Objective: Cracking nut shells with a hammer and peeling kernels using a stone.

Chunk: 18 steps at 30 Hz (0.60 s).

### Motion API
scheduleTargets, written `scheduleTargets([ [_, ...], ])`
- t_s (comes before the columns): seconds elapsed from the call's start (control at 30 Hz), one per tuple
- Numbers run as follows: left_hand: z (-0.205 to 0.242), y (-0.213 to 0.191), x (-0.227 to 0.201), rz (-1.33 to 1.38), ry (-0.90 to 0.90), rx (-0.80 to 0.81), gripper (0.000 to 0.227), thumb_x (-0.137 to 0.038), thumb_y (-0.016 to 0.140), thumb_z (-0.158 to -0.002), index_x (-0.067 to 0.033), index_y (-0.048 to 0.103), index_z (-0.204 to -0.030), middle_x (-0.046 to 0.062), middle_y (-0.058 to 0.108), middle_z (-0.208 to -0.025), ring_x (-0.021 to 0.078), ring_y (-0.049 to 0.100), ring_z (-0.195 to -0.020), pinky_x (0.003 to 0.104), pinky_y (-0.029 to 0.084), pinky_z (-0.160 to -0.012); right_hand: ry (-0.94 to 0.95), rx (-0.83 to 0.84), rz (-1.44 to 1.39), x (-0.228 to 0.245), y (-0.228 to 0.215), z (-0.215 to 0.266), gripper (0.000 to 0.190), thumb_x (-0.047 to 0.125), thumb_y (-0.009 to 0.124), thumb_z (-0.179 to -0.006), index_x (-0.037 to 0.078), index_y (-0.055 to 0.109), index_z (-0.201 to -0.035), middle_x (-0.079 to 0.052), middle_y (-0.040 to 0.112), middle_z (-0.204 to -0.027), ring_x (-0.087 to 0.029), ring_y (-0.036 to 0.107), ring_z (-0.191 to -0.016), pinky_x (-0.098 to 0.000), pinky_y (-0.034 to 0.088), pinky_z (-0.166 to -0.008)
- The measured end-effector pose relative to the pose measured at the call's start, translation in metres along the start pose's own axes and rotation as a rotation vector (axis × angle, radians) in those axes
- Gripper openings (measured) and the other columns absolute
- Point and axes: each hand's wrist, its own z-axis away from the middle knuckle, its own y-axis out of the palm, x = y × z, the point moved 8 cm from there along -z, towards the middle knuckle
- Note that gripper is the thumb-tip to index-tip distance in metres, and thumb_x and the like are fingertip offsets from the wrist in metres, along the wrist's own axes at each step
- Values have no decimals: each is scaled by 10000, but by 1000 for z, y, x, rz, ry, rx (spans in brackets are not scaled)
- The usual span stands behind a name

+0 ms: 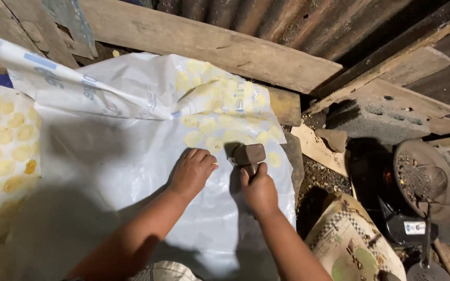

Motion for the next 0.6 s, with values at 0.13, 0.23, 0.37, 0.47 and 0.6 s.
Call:
scheduleTargets([
  [0.13, 11, 0, -3, 119, 8, -43, 88, -133, 731, -867, -87, 709, -939, 54, 664, -1035, 280, 600, -1040, 414, 492, -908, -149, 146, -12, 1, -23, -34, 438, 401, 693, -912, 4, 579, -1059, -326, 700, -878, -530, 669, -874, -557, 550, -737],
  [0.23, 3, -5, -1, 104, 23, -77, 110, -123, 723, -855, -83, 716, -957, 53, 662, -1028, 284, 599, -1031, 415, 500, -886, -80, 62, -13, 23, -33, -25, 463, 424, 663, -944, -16, 562, -1049, -328, 702, -894, -521, 681, -884, -547, 549, -763],
  [0.37, -6, 14, 9, 130, -63, -92, 95, -133, 728, -875, -75, 715, -949, 59, 654, -1038, 293, 596, -1036, 416, 493, -897, -39, 67, -82, 2, -10, -28, 432, 383, 680, -924, -5, 566, -1073, -303, 708, -846, -494, 686, -812, -538, 537, -728],
  [0.47, -23, 19, 7, 100, -116, -118, 118, -188, 754, -854, -92, 723, -915, 53, 652, -1001, 297, 596, -1019, 434, 478, -907, 12, 128, -185, 35, -61, -25, 372, 367, 678, -924, 34, 588, -1064, -221, 716, -749, -365, 708, -666, -456, 551, -628],
  [0.6, -29, 17, 2, -90, -151, -91, 170, -269, 740, -849, -113, 733, -917, 97, 633, -965, 330, 590, -1005, 466, 463, -915, 40, 26, -469, 74, -120, 2, 345, 291, 662, -984, -28, 538, -1016, -114, 615, -618, -179, 574, -489, -359, 462, -445],
])
